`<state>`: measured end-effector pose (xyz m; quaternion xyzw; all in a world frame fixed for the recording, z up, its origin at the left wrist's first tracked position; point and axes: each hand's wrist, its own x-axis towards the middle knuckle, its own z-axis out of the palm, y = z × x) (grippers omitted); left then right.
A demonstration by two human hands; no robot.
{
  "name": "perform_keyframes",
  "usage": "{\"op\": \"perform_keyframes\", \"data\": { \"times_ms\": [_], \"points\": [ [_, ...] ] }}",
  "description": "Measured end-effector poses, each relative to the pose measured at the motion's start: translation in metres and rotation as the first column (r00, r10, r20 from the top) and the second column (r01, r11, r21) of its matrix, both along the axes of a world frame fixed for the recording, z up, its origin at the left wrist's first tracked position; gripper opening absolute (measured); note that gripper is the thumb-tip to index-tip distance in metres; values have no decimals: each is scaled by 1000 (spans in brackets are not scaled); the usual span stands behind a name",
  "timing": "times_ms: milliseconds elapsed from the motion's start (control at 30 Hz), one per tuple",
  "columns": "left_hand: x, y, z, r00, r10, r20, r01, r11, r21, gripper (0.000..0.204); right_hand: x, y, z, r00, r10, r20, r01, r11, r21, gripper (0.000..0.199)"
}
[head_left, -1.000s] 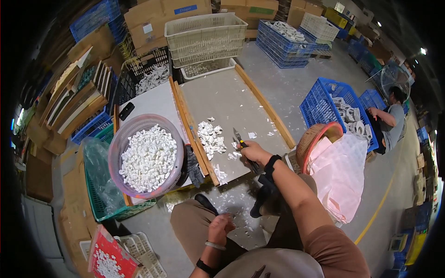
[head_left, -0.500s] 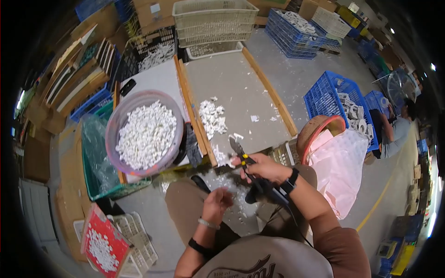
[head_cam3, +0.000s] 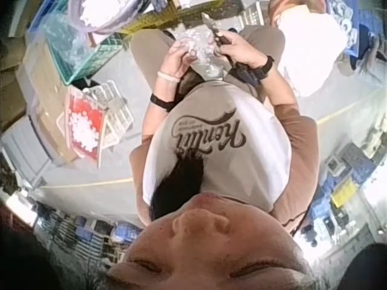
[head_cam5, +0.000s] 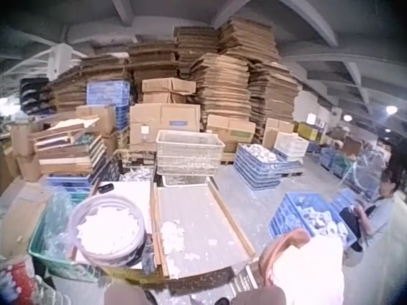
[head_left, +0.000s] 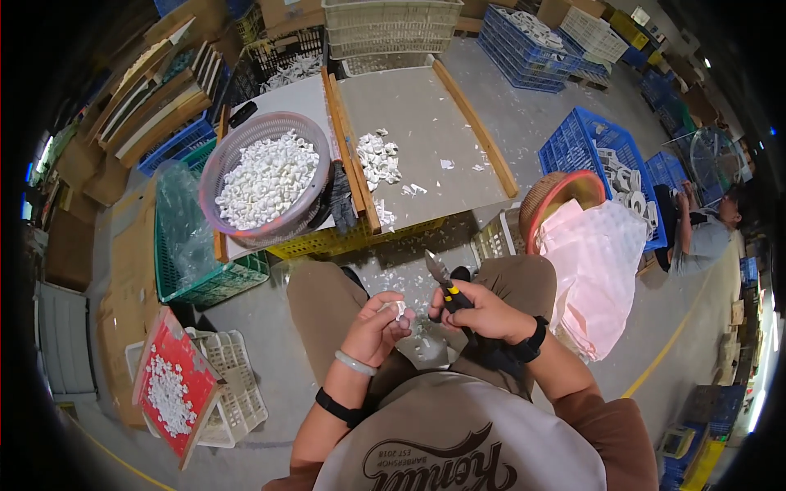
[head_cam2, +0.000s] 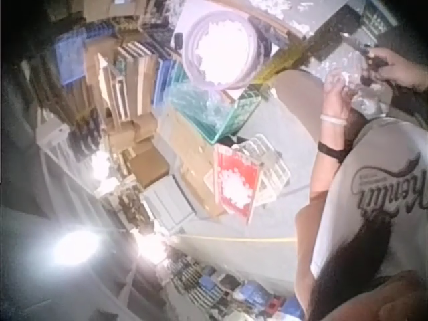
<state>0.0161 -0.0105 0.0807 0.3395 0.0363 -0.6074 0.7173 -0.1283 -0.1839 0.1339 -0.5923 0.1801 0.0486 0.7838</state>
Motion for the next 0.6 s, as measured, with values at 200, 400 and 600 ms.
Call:
{"op": "perform_keyframes", "data": {
  "times_ms": [200,400,600],
  "points": [
    [-19,8,5,995,32,91,-31,999,-7,22,-40,19,-12,992,27,-125,-16,996,87,14],
    [-27,13,11,996,54,74,-47,994,-95,23,-52,21,36,999,-50,-17,50,998,-23,20],
    [-31,13,15,991,49,121,-34,991,-126,24,-72,23,6,996,-54,-70,44,989,-140,16]
  ]
}}
